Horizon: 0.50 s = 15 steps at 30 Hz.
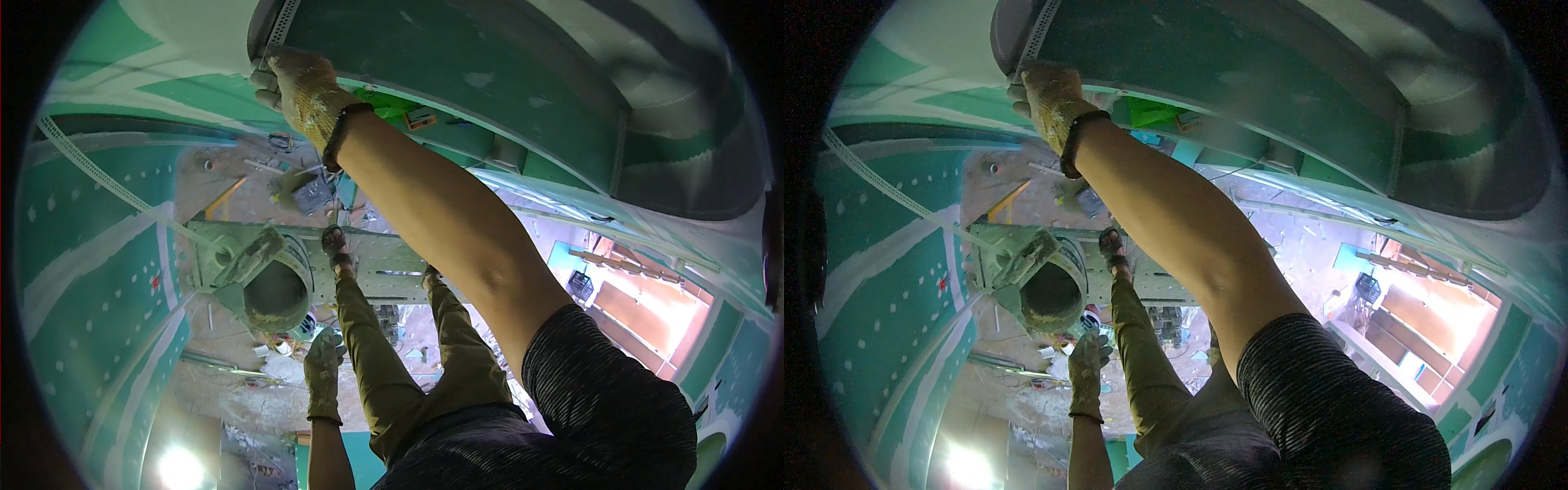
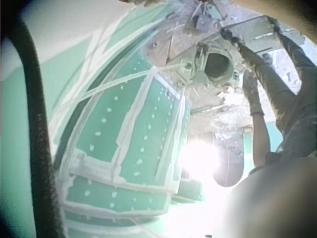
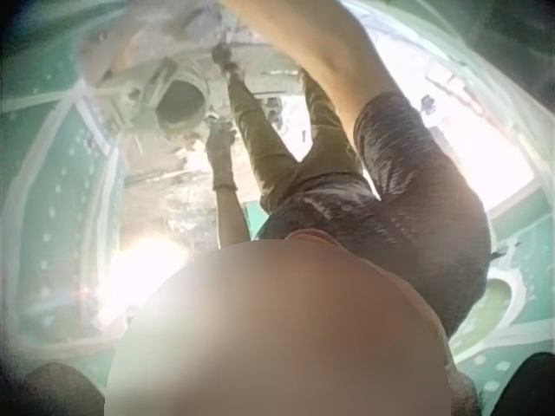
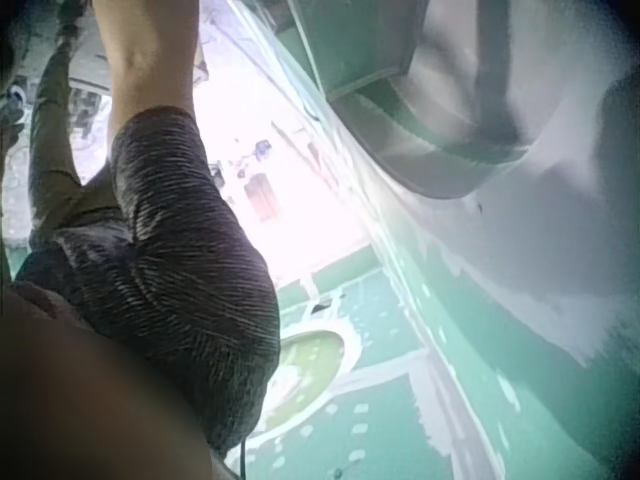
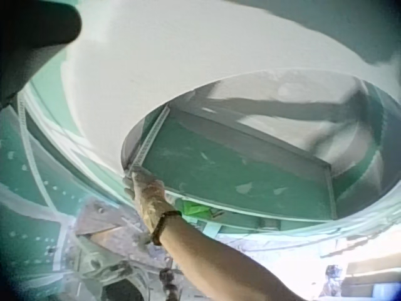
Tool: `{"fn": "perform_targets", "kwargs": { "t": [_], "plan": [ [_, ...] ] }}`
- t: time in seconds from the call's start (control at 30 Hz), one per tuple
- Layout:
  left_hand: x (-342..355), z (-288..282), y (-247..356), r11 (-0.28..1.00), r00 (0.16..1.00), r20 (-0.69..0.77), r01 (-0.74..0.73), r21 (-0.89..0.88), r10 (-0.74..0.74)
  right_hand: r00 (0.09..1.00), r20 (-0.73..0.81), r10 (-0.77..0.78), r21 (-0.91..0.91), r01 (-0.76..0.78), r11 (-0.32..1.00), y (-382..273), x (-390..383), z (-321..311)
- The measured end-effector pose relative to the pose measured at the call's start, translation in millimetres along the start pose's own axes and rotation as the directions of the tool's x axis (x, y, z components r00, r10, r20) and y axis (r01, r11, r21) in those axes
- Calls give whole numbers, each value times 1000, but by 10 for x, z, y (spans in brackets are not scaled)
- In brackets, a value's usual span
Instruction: Applying plaster and installing corner beads on a curved drywall structure.
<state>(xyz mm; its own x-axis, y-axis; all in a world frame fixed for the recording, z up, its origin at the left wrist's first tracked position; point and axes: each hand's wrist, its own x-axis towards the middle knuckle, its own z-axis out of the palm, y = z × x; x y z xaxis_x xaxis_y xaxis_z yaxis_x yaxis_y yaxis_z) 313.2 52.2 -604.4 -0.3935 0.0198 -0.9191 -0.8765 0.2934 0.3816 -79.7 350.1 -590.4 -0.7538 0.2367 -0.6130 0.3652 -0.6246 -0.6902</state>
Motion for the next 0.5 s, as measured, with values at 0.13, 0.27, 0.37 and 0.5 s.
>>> {"fn": "perform_targets", "kwargs": {
  "t": [0.13, 0.27, 0.37, 0.5],
  "plan": [
    [23, -16, -48, 1000, 1000, 24, -16, -22, 17, 997, -17, 80, 169, -76, 983, 29, 118, -16],
    [81, -49, -143, 1000, 1000, 19, 12, 8, -12, 989, 66, -133, -86, 138, 987, 25, 170, -28],
    [94, -62, -224, 1000, 999, 33, 6, 14, -7, 988, 74, -139, -173, 150, 973, -66, 142, -47],
    [72, -54, -300, 997, 999, 30, -11, -70, 13, 991, 80, -109, -463, 134, 876, -272, 53, -185]
  ]
}}
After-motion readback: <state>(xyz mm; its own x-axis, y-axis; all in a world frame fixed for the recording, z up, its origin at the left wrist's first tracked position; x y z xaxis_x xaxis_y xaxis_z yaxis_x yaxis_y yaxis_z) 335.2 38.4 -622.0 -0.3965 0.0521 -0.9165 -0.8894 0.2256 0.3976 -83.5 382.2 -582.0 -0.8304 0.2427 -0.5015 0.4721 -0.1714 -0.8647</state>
